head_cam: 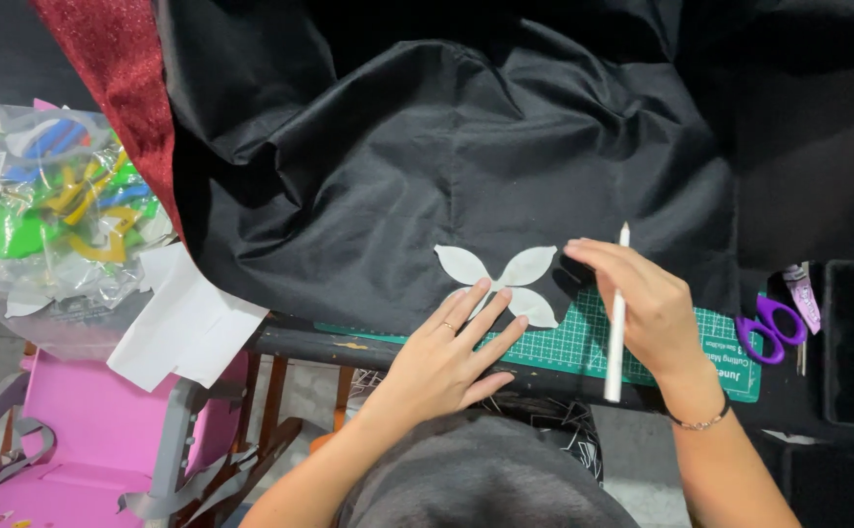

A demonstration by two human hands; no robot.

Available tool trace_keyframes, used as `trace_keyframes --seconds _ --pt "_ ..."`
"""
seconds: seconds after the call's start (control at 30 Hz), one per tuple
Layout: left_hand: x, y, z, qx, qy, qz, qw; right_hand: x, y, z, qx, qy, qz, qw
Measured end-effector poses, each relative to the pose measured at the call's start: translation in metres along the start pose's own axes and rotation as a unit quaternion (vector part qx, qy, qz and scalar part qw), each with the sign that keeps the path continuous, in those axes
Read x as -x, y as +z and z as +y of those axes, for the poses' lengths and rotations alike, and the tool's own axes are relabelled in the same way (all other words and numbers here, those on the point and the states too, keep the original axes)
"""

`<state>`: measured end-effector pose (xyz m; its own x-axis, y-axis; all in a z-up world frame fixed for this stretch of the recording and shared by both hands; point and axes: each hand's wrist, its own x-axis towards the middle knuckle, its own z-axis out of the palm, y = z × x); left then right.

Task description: Tracing a leaf-shaped template onto black fabric using a white marking pen

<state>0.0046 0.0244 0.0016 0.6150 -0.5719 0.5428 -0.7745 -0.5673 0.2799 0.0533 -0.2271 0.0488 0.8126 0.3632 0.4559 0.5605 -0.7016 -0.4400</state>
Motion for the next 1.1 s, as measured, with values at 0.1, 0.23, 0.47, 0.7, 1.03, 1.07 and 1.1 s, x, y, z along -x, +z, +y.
trace_keyframes --seconds 0.1,0.23,0.47,0.7,1.03,1.07,1.1 --pt "0.001 0.003 -0.001 -0.002 -0.001 -0.002 1.0 0.011 -0.005 -0.003 0.003 0.014 0.002 1.0" --pt "0.001 0.004 0.0 0.0 -0.003 -0.003 1.0 0.02 0.001 -0.008 0.02 0.019 0.006 1.0" --pt "0.003 0.006 0.001 -0.008 -0.008 -0.004 1.0 0.016 0.004 -0.024 0.015 -0.015 -0.009 1.0" --pt "0.004 0.006 0.003 -0.014 -0.015 0.002 1.0 0.026 0.023 -0.023 0.085 -0.102 -0.003 0.991" --pt "0.029 -0.02 0.0 -0.015 -0.029 0.008 0.999 0.006 0.022 -0.024 0.132 -0.169 -0.065 0.975" --pt "0.033 -0.029 -0.005 -0.03 -0.034 0.01 0.999 0.005 0.022 -0.023 0.133 -0.171 -0.074 0.973" --pt "0.038 -0.038 -0.009 -0.043 -0.037 0.01 0.998 0.006 0.021 -0.023 0.136 -0.17 -0.085 0.972"
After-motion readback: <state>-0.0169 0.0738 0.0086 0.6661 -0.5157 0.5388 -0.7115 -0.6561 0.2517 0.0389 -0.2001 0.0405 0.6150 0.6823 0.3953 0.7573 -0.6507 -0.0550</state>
